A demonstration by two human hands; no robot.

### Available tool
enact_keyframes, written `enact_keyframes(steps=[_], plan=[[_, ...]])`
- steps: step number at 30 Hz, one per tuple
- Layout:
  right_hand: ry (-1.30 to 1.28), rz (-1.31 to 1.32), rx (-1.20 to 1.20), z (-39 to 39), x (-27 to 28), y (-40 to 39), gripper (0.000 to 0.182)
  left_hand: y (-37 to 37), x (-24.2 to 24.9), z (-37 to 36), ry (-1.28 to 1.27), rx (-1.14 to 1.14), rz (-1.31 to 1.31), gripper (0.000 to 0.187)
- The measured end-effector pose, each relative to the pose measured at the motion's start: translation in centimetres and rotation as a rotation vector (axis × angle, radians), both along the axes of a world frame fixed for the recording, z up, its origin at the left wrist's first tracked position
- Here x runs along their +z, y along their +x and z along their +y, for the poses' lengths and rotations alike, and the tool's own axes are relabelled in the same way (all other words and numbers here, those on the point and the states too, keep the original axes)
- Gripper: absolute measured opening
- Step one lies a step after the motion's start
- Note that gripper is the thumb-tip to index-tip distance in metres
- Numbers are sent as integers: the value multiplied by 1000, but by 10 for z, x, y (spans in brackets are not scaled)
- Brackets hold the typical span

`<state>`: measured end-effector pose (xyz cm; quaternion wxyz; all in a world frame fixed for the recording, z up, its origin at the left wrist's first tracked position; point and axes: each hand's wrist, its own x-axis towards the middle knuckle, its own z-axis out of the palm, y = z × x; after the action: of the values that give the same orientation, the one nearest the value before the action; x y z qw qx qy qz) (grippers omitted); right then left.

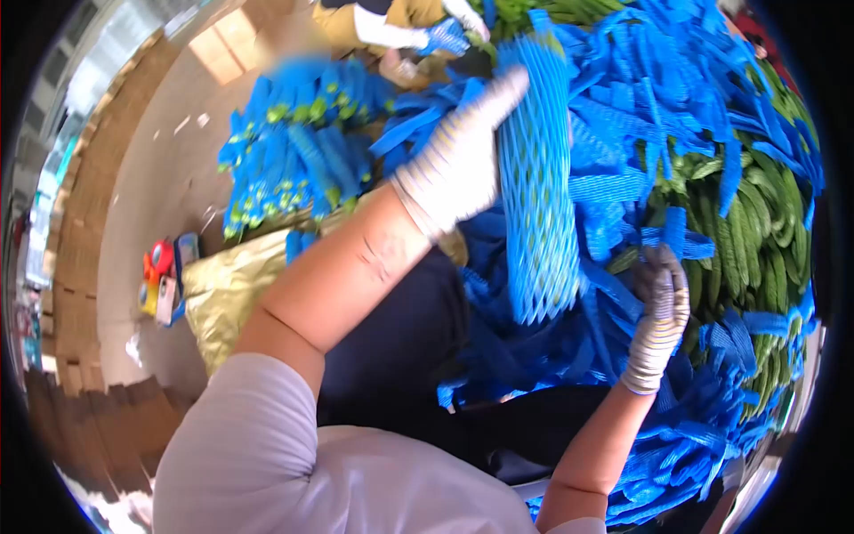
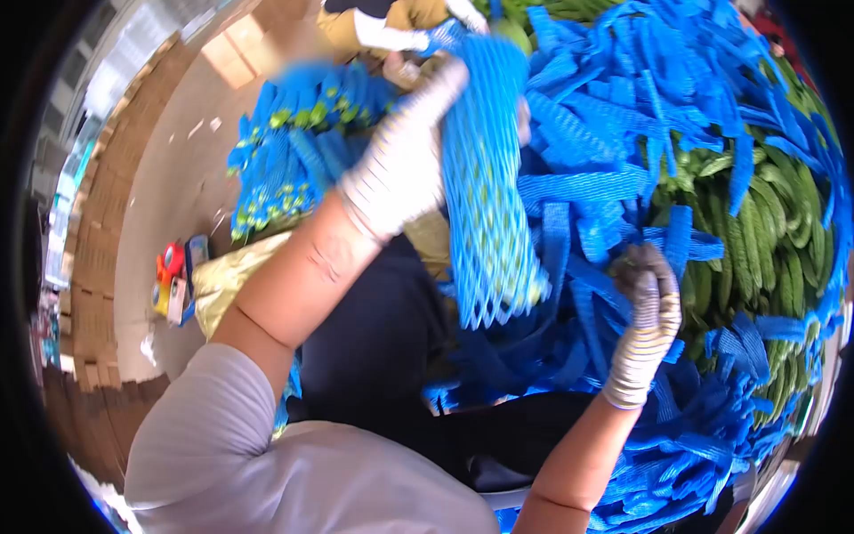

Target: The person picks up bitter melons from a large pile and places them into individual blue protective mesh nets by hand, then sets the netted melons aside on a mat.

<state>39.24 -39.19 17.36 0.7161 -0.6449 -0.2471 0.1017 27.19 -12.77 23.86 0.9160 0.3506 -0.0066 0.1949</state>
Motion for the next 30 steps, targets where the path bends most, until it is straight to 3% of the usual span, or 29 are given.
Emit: enact_keyframes(steps=[3, 5, 7, 9, 11, 15, 19, 21, 24, 25, 27, 30], plan=[[-63, 6, -8, -11, -11, 17, 47, -48, 14, 69, 85, 301, -92, 48], [-105, -8, -5, -15, -15, 23, 47, -108, 9, 103, 460, 381, -58, 46], [-135, -12, -12, -9, -16, 19, 45, -164, -24, 137, 345, 548, 189, 45], [-196, -54, -19, -3, -18, 13, 37, -219, -81, 158, 413, 622, 502, 44], [-218, -65, -2, 2, -24, 10, 35, -247, -153, 141, 381, 1075, 833, 47], [-322, -59, 94, 8, -35, 4, 36, -343, -294, 149, -366, 668, 957, 39], [-422, -31, 101, 14, -50, 5, 37, -374, -321, 157, -451, 715, 1237, 39], [-526, 1, 76, 22, -58, 8, 37, -394, -328, 184, -105, 614, 1387, 44], [-568, 18, 102, 33, -70, 4, 37, -410, -348, 211, 134, 719, 1640, 68], [-591, 16, 112, 36, -73, 5, 36, -416, -359, 215, 121, 716, 1644, 68], [-623, 18, 117, 43, -76, 2, 34, -430, -378, 223, 556, 667, 1912, 77], [-721, -34, 124, 46, -82, 1, 29, -449, -390, 221, 463, 791, 1817, 77]])
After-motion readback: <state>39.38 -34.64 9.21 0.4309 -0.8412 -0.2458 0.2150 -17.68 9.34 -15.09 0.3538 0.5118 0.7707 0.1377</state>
